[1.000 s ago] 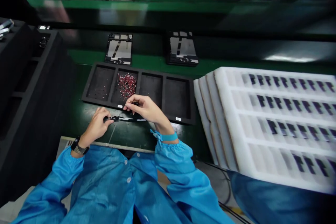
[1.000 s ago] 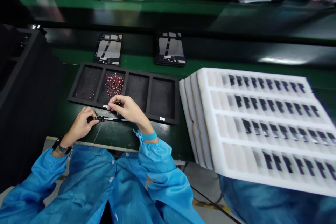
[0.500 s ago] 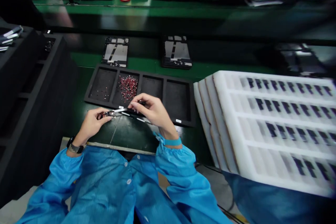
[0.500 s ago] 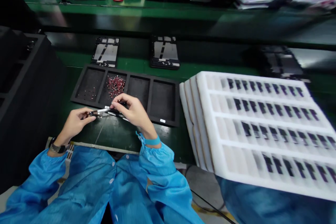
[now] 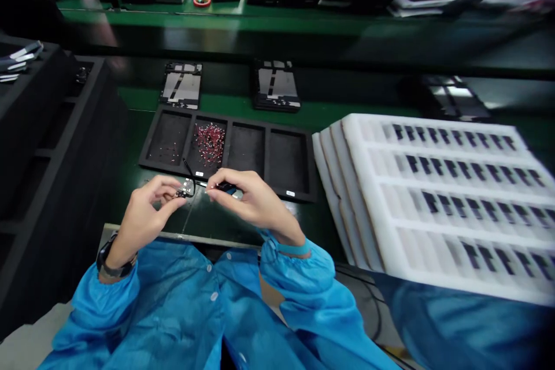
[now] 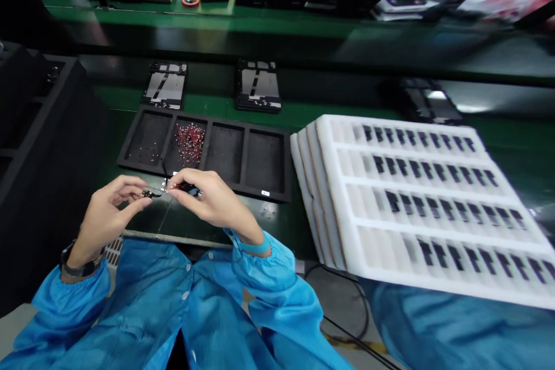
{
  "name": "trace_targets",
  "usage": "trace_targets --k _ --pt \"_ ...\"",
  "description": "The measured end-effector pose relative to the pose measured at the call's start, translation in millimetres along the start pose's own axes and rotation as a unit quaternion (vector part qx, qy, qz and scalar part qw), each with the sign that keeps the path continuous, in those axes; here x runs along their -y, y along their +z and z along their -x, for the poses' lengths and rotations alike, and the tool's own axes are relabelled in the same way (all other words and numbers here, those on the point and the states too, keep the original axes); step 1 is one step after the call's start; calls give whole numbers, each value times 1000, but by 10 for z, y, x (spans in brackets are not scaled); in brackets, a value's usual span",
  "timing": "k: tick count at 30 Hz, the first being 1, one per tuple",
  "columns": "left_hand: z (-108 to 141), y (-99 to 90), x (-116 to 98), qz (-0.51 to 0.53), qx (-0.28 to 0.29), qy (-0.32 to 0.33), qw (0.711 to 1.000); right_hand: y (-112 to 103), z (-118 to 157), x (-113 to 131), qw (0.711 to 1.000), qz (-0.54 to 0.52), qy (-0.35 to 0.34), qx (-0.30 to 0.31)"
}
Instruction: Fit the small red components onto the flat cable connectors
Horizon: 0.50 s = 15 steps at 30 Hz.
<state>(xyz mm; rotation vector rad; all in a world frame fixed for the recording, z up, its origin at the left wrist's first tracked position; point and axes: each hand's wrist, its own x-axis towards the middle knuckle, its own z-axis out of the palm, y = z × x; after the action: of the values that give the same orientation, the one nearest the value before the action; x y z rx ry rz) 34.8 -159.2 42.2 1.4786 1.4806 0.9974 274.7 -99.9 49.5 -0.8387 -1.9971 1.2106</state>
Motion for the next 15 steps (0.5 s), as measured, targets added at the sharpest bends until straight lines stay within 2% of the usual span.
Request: trace_targets --k 5,9,15 --pt "-31 -17 -7 -3 46 17 999 113 -64 -48 998 -8 2 60" --pt "-71 28 52 21 59 9 998 172 -83 -82 997 -6 9 73" --pt "-90 24 45 36 71 -8 997 131 -82 -67 996 -9 33 88"
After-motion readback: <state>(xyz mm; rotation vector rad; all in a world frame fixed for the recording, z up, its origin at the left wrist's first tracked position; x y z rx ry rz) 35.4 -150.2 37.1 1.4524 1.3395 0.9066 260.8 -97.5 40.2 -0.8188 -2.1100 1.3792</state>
